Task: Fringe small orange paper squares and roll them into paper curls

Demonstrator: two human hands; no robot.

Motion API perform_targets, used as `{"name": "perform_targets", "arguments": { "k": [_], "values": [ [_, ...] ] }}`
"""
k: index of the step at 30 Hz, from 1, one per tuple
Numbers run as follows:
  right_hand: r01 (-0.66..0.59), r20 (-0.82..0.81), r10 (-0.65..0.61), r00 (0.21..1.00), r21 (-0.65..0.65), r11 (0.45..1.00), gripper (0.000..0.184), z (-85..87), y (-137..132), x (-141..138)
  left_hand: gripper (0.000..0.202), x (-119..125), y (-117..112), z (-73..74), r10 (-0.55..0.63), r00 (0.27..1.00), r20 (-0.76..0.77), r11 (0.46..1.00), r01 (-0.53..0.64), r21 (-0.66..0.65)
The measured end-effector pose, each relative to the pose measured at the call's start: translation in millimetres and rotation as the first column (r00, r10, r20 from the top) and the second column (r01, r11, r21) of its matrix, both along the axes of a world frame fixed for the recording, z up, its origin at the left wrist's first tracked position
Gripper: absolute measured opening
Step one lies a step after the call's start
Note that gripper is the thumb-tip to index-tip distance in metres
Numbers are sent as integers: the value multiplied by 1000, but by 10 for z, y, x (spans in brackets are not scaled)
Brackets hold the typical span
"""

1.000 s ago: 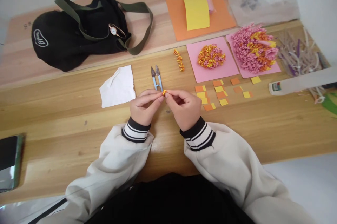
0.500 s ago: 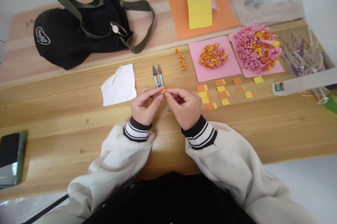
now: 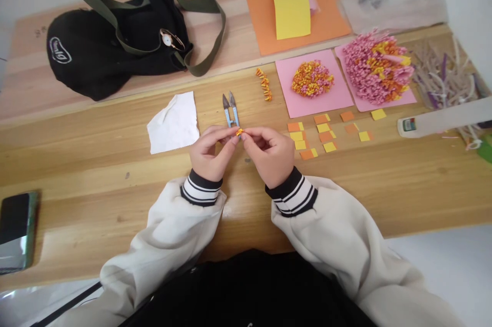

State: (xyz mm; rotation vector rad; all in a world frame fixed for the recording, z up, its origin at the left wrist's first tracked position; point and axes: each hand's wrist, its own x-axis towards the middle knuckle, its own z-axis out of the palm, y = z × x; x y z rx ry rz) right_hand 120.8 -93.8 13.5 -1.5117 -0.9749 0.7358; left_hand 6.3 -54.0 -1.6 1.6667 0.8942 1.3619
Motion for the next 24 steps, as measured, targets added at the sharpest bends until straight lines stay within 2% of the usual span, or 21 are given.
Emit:
{"name": "perform_targets", "arguments": {
  "k": [9, 19, 24],
  "values": [
    [-6, -1, 6, 1000, -5, 1000, 11, 9, 5, 2, 14, -16, 3, -29, -12, 1000, 4, 997, 13, -73],
    [-14, -20, 14, 1000, -25, 1000, 12, -1, 1, 4, 9, -12, 4, -12, -17, 999, 33, 996, 20, -92],
    [-17, -29, 16, 999, -28, 999, 12, -3, 6, 4, 19, 13, -12, -56, 10, 994, 105, 959, 21, -282]
  ]
}}
